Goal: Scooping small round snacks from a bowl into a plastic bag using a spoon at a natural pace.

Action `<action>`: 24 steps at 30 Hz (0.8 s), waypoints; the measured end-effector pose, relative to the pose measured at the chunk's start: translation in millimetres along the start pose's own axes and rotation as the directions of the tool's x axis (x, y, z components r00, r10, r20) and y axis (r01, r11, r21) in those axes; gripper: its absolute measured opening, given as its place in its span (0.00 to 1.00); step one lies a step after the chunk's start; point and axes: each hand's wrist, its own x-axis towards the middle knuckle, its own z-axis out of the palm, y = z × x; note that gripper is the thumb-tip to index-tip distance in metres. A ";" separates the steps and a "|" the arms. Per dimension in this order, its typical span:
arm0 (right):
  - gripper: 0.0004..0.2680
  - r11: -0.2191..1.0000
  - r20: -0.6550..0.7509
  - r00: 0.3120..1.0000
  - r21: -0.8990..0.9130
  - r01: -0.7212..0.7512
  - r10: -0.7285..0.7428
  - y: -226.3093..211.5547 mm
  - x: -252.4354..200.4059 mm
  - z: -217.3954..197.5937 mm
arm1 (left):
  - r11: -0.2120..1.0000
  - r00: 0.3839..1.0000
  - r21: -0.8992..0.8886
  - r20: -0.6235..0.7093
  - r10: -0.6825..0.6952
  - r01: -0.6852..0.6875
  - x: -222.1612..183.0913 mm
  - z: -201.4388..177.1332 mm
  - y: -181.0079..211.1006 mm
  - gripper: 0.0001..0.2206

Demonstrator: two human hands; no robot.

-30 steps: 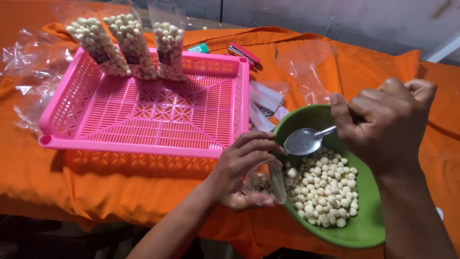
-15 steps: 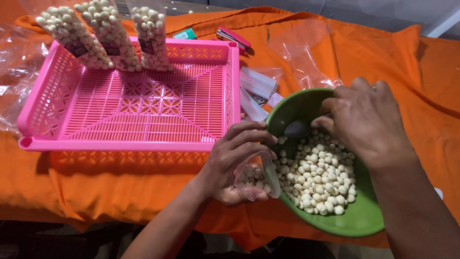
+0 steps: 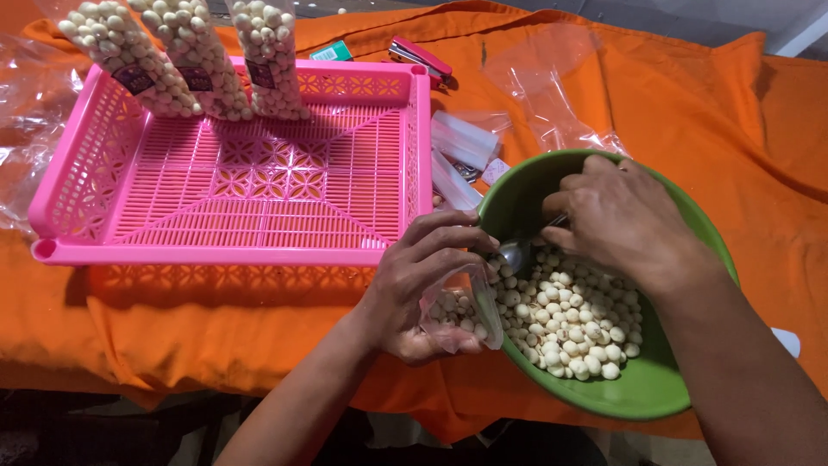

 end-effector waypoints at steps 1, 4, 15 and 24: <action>0.18 1.000 0.001 1.000 0.002 -0.004 0.004 -0.9 -0.1 -1.6 | 1.000 1.000 -0.003 0.003 0.001 -0.001 -1.3 0.6 -1.2 0.30; 0.19 0.999 0.045 0.999 0.051 -0.013 0.011 -2.1 -0.5 -6.7 | 1.000 1.000 0.005 0.010 -0.002 0.002 -2.7 1.7 -3.8 0.29; 0.19 0.999 0.045 0.998 0.022 -0.033 0.032 -1.7 -1.8 -10.1 | 1.000 1.000 0.010 0.005 -0.006 0.006 -3.1 0.7 -2.6 0.30; 0.17 0.992 -0.054 0.996 -0.100 -0.079 0.074 3.6 -2.7 -6.9 | 1.000 1.000 0.011 0.021 0.008 -0.008 -2.5 -0.4 -2.8 0.29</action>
